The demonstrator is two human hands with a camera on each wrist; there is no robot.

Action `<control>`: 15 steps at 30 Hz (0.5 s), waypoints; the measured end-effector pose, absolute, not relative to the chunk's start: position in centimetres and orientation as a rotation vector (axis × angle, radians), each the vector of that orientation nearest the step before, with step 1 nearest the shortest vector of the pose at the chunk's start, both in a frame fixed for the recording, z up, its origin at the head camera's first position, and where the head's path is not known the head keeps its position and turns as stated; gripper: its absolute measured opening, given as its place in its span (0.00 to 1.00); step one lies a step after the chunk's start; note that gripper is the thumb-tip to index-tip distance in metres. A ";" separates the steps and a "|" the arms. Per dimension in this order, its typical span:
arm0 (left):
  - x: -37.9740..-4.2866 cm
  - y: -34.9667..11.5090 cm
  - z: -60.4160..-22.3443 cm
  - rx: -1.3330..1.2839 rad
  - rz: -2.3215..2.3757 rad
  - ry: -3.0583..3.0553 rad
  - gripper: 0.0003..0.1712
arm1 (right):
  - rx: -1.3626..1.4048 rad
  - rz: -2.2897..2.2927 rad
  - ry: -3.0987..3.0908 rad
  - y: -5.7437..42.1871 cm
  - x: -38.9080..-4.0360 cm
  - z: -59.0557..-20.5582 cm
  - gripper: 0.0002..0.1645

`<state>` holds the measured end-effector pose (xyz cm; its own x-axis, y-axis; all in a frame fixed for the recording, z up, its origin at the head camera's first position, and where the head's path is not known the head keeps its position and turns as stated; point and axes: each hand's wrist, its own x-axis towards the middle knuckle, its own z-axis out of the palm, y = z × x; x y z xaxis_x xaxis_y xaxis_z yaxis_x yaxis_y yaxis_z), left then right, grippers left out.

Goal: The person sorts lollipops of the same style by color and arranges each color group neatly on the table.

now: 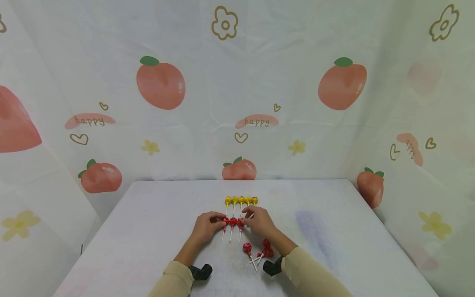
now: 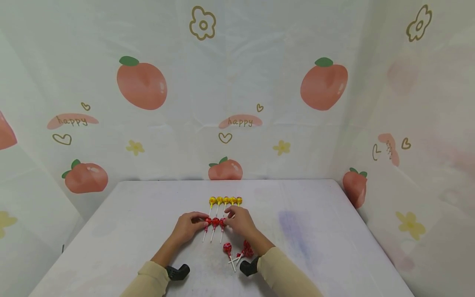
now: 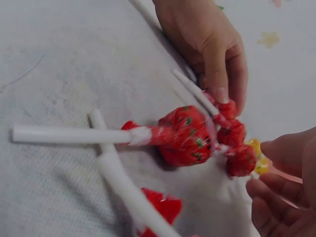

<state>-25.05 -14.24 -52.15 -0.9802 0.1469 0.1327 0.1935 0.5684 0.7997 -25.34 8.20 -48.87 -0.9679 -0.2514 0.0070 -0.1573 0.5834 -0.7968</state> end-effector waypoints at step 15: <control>-25.0 -14.2 -52.1 -0.302 -1.397 -2.745 0.13 | -0.552 -1.379 2.730 8.9 -23.1 -47.2 0.14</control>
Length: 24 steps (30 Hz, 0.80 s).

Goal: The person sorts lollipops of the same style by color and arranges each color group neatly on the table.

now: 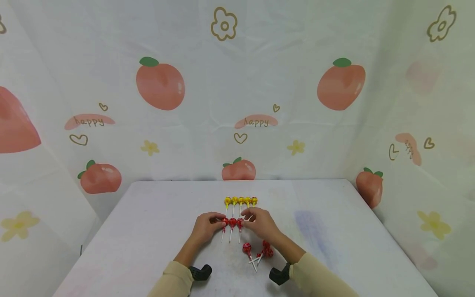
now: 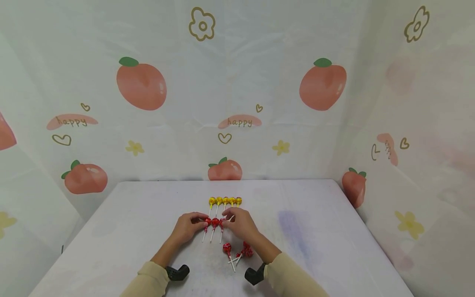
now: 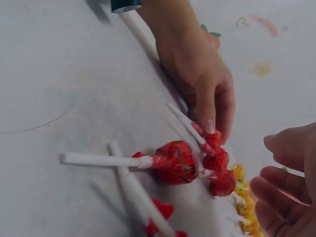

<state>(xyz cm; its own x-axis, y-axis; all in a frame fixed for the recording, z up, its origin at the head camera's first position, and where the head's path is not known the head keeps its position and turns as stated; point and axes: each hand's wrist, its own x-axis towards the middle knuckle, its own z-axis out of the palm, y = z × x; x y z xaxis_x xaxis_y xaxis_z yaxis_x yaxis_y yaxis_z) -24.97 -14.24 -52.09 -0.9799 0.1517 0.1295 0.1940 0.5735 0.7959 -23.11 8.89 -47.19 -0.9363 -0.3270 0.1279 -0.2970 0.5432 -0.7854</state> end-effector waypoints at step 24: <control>-24.9 -14.2 -52.2 -0.314 -1.384 -2.745 0.13 | -0.837 -0.938 2.603 10.8 -21.2 -48.9 0.16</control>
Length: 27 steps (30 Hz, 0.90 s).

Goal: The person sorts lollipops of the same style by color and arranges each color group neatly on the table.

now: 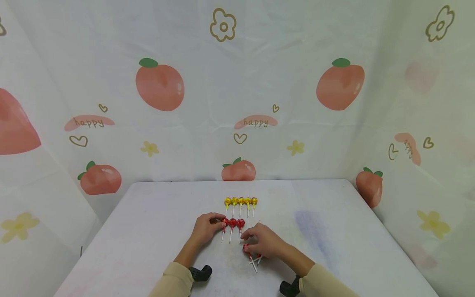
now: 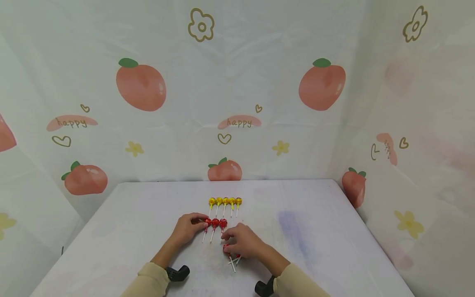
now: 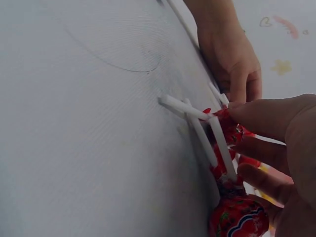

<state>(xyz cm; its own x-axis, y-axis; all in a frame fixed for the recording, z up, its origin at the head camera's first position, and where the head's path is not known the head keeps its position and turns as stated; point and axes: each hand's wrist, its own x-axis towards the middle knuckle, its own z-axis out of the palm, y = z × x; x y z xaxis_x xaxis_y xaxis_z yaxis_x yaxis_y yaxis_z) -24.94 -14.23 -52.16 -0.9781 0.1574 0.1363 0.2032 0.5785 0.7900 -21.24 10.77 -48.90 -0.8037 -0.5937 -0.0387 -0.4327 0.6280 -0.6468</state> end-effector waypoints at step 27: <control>-24.9 -14.2 -52.3 -0.318 -1.398 -2.740 0.13 | -0.959 -1.109 2.625 11.6 -20.7 -49.1 0.12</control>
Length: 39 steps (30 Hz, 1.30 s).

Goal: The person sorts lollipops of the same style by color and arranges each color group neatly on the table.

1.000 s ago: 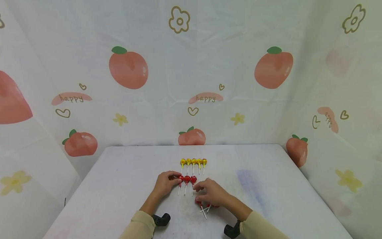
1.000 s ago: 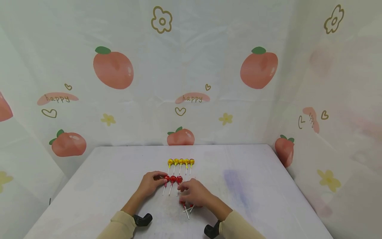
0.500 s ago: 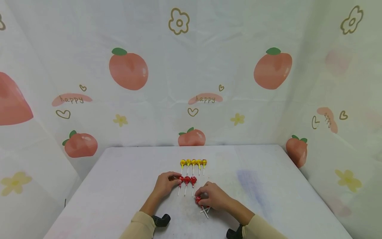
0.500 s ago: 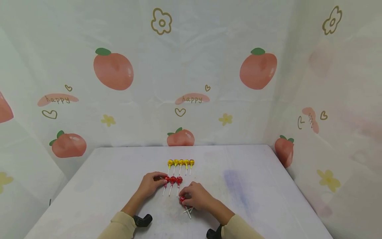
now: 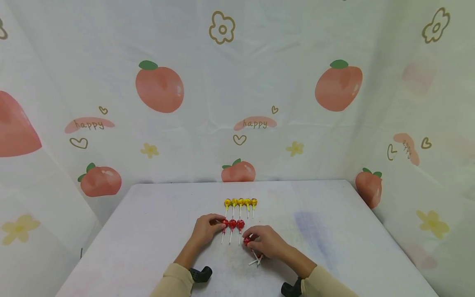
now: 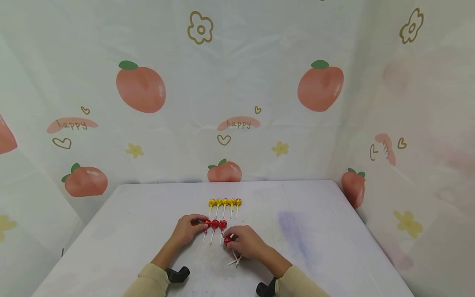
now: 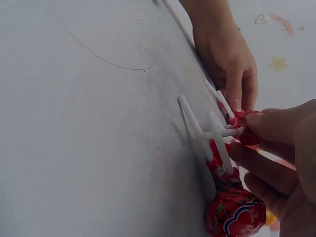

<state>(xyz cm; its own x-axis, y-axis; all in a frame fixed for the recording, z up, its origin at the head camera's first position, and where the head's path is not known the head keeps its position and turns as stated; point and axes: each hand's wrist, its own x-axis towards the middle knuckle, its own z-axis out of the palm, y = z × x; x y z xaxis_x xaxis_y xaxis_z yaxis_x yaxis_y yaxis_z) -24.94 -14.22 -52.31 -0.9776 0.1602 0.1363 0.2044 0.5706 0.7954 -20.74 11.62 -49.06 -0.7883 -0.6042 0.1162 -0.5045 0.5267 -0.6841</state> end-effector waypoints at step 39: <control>-24.8 -14.3 -52.1 -0.332 -1.389 -2.743 0.13 | -0.494 -1.476 2.797 11.0 -24.3 -48.8 0.13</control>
<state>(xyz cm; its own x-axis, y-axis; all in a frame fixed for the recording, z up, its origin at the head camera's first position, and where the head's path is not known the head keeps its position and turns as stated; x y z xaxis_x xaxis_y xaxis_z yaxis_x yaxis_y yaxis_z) -24.83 -14.30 -52.14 -0.9758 0.1685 0.1397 0.2123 0.5739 0.7910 -24.29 11.02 -48.79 -0.9506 -0.2419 0.1944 -0.2970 0.5276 -0.7959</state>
